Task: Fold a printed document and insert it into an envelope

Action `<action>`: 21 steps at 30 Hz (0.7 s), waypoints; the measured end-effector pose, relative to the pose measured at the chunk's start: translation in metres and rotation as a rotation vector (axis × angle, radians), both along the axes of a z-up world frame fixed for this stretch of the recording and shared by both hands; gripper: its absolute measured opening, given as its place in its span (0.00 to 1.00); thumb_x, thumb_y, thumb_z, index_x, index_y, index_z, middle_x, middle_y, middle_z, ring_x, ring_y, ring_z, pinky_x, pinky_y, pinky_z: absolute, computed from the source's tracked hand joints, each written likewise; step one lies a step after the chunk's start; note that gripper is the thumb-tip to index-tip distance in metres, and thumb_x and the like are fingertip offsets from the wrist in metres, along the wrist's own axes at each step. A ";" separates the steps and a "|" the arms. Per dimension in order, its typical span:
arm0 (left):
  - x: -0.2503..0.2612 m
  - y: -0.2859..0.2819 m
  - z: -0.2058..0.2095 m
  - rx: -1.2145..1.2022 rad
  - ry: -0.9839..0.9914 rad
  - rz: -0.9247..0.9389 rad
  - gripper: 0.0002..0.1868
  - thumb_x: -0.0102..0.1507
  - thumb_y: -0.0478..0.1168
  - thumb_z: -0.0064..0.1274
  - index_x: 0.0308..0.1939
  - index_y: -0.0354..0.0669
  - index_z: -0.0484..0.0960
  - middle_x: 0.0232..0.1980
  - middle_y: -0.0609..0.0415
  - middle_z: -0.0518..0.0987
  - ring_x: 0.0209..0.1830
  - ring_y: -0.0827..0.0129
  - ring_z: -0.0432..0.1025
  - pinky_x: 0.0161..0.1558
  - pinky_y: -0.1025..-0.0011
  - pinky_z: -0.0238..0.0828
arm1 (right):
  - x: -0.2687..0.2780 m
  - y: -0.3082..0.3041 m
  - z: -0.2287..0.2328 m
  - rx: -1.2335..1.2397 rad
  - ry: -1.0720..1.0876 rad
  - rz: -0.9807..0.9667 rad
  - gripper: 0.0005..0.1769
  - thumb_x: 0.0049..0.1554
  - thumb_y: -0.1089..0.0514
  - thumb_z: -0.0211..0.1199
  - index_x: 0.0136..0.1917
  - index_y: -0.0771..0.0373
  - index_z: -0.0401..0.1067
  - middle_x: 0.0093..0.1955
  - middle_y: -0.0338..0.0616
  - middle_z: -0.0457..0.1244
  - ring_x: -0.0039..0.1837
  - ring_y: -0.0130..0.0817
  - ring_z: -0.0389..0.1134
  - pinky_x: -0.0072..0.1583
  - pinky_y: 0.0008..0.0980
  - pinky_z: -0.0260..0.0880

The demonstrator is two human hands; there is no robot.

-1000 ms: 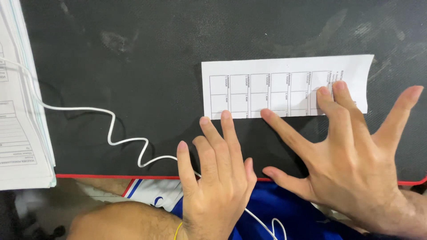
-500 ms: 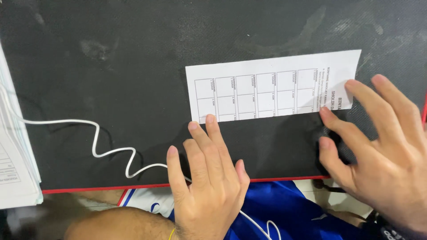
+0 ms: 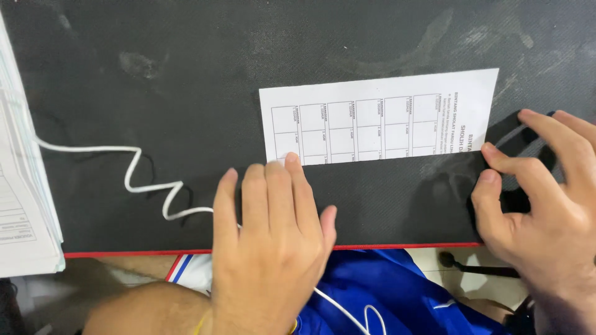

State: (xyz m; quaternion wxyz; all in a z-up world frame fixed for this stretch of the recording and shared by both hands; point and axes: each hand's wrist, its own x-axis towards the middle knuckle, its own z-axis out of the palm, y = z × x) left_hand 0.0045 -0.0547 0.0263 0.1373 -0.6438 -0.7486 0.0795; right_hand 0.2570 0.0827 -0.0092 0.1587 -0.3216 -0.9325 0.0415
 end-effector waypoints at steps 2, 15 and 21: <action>-0.019 0.010 0.005 0.003 -0.078 -0.049 0.24 0.67 0.57 0.54 0.54 0.42 0.81 0.53 0.54 0.75 0.56 0.64 0.70 0.64 0.61 0.68 | 0.002 0.001 -0.003 -0.031 0.057 0.020 0.05 0.65 0.75 0.62 0.52 0.78 0.78 0.71 0.81 0.64 0.73 0.81 0.64 0.77 0.66 0.67; -0.070 0.042 -0.001 0.220 0.089 -0.658 0.07 0.67 0.30 0.50 0.42 0.49 0.78 0.38 0.58 0.76 0.35 0.70 0.69 0.43 0.76 0.71 | 0.002 0.012 0.004 -0.237 0.153 0.040 0.21 0.66 0.65 0.61 0.69 0.81 0.68 0.80 0.76 0.56 0.78 0.73 0.58 0.81 0.66 0.57; -0.068 0.042 -0.008 0.304 0.137 -0.813 0.10 0.64 0.29 0.49 0.46 0.43 0.82 0.38 0.49 0.79 0.33 0.62 0.75 0.43 0.72 0.74 | 0.000 0.032 0.014 -0.207 0.100 0.114 0.28 0.63 0.65 0.69 0.73 0.82 0.70 0.81 0.77 0.58 0.79 0.71 0.61 0.82 0.62 0.57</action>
